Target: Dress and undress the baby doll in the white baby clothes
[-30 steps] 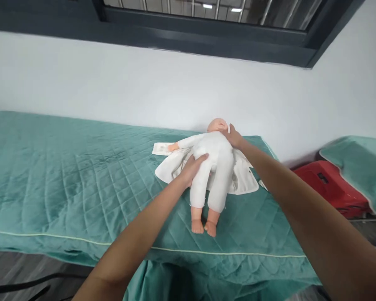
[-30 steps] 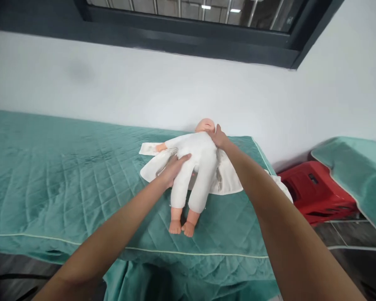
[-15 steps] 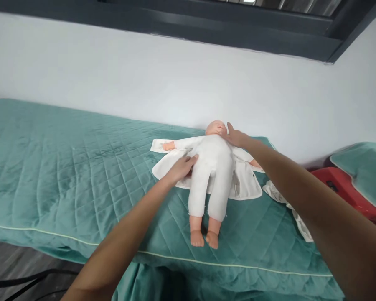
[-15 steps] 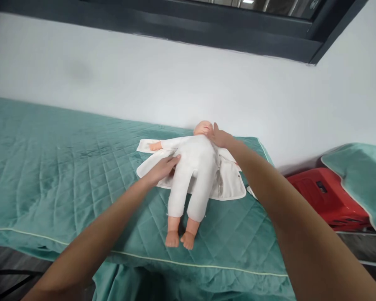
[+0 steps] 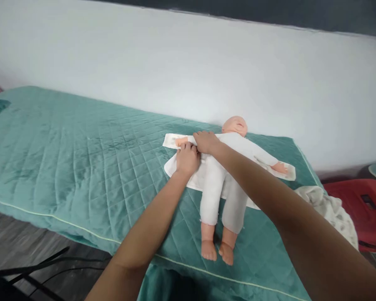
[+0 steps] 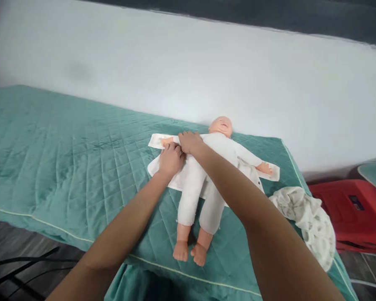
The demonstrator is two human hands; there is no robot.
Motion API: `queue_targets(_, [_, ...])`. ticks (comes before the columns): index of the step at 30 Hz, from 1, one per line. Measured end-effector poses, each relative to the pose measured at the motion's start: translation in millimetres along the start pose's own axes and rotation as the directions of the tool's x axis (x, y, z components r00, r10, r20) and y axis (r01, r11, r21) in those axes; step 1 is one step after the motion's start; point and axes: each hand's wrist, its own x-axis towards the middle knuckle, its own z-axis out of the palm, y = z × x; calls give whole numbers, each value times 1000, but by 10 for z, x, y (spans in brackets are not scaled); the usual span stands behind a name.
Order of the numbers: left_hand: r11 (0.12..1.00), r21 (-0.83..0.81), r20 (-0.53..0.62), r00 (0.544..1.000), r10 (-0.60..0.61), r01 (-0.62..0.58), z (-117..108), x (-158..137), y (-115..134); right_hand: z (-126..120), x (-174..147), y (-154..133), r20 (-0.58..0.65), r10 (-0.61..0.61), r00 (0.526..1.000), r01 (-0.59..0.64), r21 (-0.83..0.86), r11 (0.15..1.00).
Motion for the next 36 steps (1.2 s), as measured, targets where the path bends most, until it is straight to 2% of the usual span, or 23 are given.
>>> queue_targets(5, [995, -83, -53, 997, -50, 46, -3, 21, -55, -81, -76, 185, -20, 17, 1000, -16, 35, 999])
queue_targets(9, [947, -297, -142, 975, -171, 123, 13, 74, -149, -135, -296, 319, -88, 34, 996, -28, 73, 997])
queue_targets(11, [897, -413, -173, 952, -251, 161, 20, 99, -194, -130, -397, 368, -104, 25, 994, -12, 122, 992])
queue_targets(14, [796, -560, -119, 929, -350, 228, 28, 125, -244, -98, -510, 416, -103, -18, 995, 35, 164, 986])
queue_targets(19, [573, -792, -89, 889, -449, 211, 31, 140, -290, -27, -582, 424, -68, 11, 998, -7, 55, 998])
queue_targets(22, [517, -827, -78, 867, -492, 219, 20, 136, -298, 19, -564, 398, -43, 52, 998, -51, 11, 999])
queue_targets(24, [549, -804, -90, 867, -491, 227, 13, 122, -287, 61, -531, 372, -34, 73, 997, -73, 0, 997])
queue_targets(26, [619, -758, -127, 885, -448, 205, 9, 99, -260, 117, -483, 339, -53, 90, 995, -90, 3, 996])
queue_targets(30, [829, -554, -158, 969, -188, 70, -1, 47, -172, 229, -361, 258, -105, 124, 987, -121, 33, 992])
queue_targets(32, [886, -463, -153, 986, -69, -10, -11, 31, -141, 246, -323, 225, -120, 142, 983, -137, 48, 989])
queue_targets(34, [908, -417, -188, 981, -49, -34, -20, 26, -137, 210, -330, 219, -129, 143, 981, -135, 70, 988])
queue_targets(36, [926, -377, -233, 965, -118, 22, -23, 26, -159, 123, -407, 258, -139, 139, 980, -126, 104, 987])
